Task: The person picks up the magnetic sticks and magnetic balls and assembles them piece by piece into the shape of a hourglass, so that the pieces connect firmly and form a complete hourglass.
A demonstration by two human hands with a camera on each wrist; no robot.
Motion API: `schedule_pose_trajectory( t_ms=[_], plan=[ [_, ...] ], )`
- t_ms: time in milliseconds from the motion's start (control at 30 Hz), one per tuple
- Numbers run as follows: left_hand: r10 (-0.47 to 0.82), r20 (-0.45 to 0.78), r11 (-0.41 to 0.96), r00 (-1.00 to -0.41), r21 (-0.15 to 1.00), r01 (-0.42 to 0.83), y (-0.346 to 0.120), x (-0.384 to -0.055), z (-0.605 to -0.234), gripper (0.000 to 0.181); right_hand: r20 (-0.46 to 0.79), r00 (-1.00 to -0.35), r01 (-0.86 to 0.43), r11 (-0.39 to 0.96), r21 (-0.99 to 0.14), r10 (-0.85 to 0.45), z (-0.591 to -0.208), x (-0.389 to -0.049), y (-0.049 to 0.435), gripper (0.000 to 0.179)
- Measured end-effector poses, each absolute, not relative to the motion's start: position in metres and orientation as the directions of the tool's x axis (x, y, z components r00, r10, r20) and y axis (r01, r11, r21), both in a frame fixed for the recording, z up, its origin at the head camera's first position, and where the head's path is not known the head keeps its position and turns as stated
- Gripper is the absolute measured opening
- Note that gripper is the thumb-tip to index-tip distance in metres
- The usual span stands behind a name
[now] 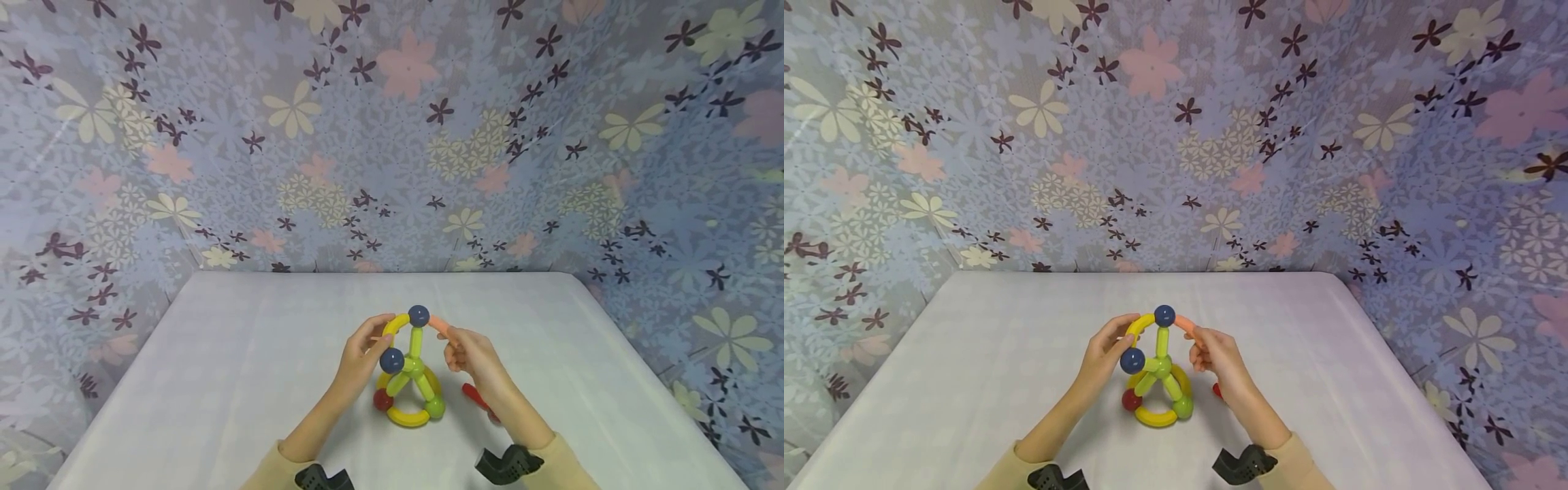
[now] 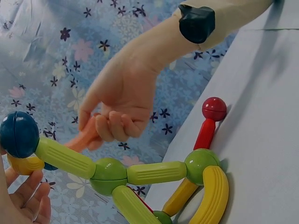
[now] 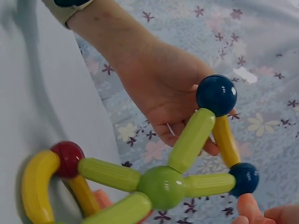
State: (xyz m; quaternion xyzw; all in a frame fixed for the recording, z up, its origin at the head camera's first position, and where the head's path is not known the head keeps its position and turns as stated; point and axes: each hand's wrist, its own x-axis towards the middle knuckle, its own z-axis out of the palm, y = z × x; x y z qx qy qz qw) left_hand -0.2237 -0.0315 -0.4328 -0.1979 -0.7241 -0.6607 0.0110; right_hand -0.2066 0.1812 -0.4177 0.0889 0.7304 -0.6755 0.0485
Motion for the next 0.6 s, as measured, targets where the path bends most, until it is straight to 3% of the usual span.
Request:
schedule_pose_trajectory(
  t_ms=[167, 367, 600],
  plan=[
    [0.274, 0.269, 0.06, -0.923, 0.954, 0.295, -0.03, -0.224, -0.433, 0.034, -0.105, -0.985, 0.119, 0.1, -0.988, 0.137, -0.406, -0.199, 0.183, 0.036],
    [0.265, 0.243, 0.061, -0.933, 0.962, 0.267, -0.029, -0.227, -0.436, 0.036, -0.089, -0.989, 0.1, 0.089, -0.991, 0.116, -0.398, -0.193, 0.186, 0.038],
    [0.301, 0.123, 0.012, -0.946, 0.991, 0.133, -0.019, -0.252, -0.438, 0.057, -0.102, -0.989, 0.111, 0.077, -0.991, 0.106, -0.396, -0.192, 0.189, 0.04]
  ],
)
